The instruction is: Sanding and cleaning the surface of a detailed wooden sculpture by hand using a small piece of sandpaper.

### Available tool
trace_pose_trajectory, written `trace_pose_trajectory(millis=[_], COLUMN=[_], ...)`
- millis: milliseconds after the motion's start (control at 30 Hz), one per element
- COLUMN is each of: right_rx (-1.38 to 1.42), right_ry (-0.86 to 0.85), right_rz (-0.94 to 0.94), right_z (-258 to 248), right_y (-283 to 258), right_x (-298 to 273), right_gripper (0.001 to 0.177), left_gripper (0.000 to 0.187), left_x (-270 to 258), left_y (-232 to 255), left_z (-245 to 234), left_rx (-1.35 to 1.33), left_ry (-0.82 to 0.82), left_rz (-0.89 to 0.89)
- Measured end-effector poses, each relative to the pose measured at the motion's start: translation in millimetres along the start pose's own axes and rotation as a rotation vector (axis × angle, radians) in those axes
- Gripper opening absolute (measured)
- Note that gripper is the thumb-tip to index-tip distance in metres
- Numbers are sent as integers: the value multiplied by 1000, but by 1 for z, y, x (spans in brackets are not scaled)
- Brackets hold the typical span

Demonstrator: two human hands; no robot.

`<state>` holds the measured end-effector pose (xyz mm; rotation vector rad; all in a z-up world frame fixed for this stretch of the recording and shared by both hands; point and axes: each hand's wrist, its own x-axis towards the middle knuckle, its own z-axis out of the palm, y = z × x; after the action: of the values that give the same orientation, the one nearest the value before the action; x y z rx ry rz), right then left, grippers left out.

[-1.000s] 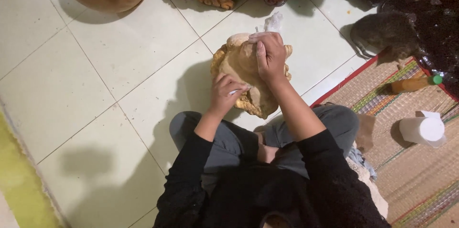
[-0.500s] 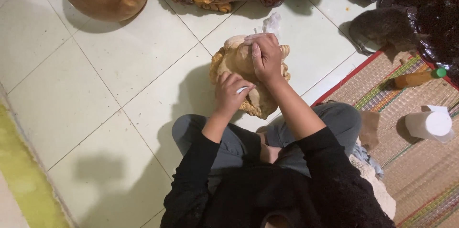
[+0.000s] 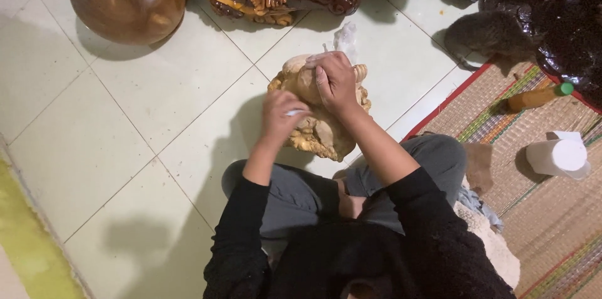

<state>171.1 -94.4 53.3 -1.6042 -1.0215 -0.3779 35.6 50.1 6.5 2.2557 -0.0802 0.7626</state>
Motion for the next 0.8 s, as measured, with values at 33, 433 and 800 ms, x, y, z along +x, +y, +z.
trace_pose_trajectory(millis=[33,433,800], right_rx=[-1,34,50], right_ry=[2,-11,-70], right_rz=[0,-5,-24], right_z=[0,0,-9], right_y=[1,1,-2], right_x=[2,2,6], right_gripper=[33,33,32], left_gripper=[13,8,12], left_x=[10,-8,22], left_y=[16,-39,27], left_z=[0,-13,5], left_rx=[0,126,414], left_ry=[-2,241,138], left_rz=[2,95,717])
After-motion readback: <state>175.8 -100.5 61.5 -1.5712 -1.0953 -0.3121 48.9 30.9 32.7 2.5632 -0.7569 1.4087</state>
